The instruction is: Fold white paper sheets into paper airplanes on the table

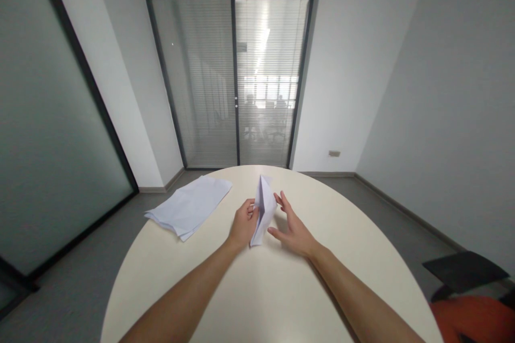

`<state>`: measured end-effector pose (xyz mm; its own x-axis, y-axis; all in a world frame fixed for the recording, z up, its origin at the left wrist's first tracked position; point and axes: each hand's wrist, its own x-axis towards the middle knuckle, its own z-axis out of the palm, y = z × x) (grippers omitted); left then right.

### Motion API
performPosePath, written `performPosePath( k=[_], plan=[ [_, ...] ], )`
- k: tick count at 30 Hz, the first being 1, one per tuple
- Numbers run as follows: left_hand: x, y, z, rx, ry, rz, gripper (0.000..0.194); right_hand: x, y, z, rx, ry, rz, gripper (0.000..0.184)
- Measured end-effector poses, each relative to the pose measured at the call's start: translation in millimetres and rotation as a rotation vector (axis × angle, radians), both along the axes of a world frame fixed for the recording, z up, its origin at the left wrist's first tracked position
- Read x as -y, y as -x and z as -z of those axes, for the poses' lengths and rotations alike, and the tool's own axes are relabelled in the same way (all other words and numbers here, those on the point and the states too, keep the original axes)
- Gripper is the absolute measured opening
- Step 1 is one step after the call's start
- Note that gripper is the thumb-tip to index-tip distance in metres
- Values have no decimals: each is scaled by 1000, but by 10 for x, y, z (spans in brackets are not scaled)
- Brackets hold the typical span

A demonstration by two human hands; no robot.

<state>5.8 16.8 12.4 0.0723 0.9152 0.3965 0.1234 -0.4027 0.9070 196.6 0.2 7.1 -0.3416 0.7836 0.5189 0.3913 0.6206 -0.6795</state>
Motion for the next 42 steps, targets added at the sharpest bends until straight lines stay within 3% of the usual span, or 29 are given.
performPosePath(
  k=[2, 4, 7, 10, 22, 29, 34, 38, 42],
  plan=[
    [-19, -1, 5, 92, 66, 74, 30, -31, -11, 17, -26, 22, 27, 103],
    [-37, 4, 12, 142, 128, 95, 34, -78, -26, 33, -87, 51, 58, 88],
    [-63, 12, 18, 138, 205, 62, 38, -150, -63, 38, -214, 151, 61, 58],
    [-81, 10, 19, 99, 247, 36, 40, -203, -113, 29, -277, 247, 48, 47],
    [-127, 36, 55, 82, 324, 1, 28, -313, -208, 134, -405, 381, 6, 56],
    [-129, 55, 72, 102, 368, 85, 34, -333, -295, 119, -364, 382, 54, 51],
    [-124, 57, 114, 107, 252, 46, 35, -242, -187, 60, -183, 195, 213, 44],
    [-96, 30, 145, 48, 86, -32, 31, -108, 14, 45, -175, 248, 233, 73],
    [-74, 6, 152, -33, -21, -84, 24, -18, 108, 35, -157, 272, 193, 79]
  ],
)
